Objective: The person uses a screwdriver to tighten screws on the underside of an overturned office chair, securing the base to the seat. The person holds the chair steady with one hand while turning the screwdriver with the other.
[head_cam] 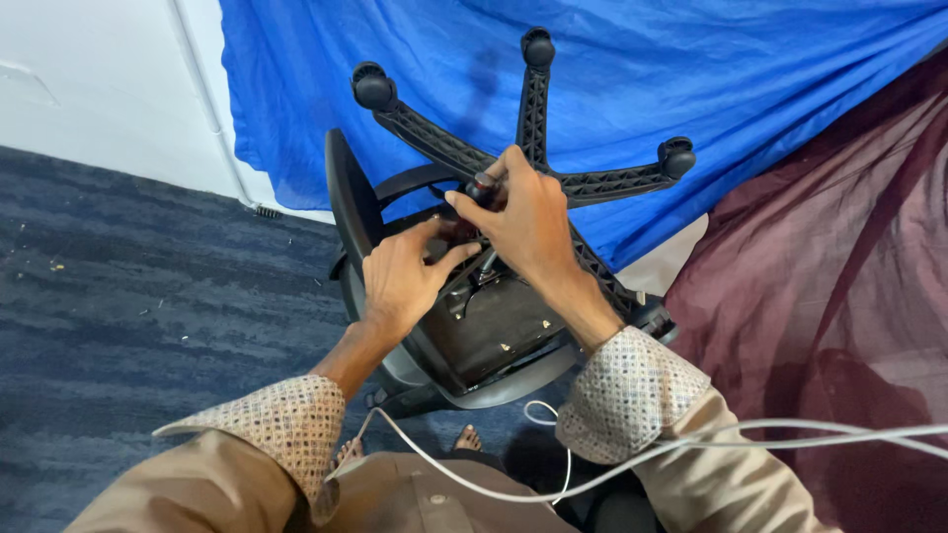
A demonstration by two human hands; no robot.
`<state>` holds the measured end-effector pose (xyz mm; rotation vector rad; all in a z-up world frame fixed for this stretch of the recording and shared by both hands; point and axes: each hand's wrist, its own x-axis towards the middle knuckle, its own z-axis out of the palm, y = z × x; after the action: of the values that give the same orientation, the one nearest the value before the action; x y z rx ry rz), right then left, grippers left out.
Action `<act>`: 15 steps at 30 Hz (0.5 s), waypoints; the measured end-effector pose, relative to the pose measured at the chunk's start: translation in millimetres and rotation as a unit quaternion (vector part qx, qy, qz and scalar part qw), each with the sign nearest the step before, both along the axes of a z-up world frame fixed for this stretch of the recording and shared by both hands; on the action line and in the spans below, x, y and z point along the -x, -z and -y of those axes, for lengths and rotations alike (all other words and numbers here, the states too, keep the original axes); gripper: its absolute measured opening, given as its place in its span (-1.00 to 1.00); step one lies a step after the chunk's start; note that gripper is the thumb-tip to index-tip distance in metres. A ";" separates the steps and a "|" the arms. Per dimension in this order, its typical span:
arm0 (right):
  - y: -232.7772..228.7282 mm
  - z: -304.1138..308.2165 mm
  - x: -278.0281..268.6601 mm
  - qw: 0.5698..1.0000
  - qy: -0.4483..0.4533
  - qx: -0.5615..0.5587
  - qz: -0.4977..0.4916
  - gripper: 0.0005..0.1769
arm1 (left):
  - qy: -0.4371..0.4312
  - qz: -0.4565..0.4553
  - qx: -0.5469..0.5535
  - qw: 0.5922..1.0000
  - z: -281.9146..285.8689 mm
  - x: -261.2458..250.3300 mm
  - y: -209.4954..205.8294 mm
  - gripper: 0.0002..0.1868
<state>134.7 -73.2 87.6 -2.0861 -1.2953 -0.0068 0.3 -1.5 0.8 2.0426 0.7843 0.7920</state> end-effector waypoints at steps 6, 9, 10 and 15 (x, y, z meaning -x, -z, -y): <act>-10.4 3.9 -19.8 0.941 -0.297 -0.045 -0.154 -0.55 | 0.029 -0.026 0.039 0.998 -2.2 3.3 1.2 -0.46; -4.8 5.7 -16.1 0.971 -0.211 -0.055 -0.097 -0.60 | 0.034 0.000 0.029 0.999 -4.6 2.0 1.6 -0.37; -2.7 5.2 -11.5 0.984 -0.161 -0.046 -0.068 -0.60 | 0.026 0.037 0.009 0.999 -3.9 1.9 2.2 -0.38; 2.0 1.9 10.0 0.998 -0.015 -0.041 -0.033 -0.54 | -0.037 0.020 0.003 0.999 4.5 -1.3 3.9 -0.48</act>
<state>124.7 -75.1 85.6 -1.9807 -1.2665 0.0221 1.6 -6.0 -3.1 1.9964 0.8423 0.8674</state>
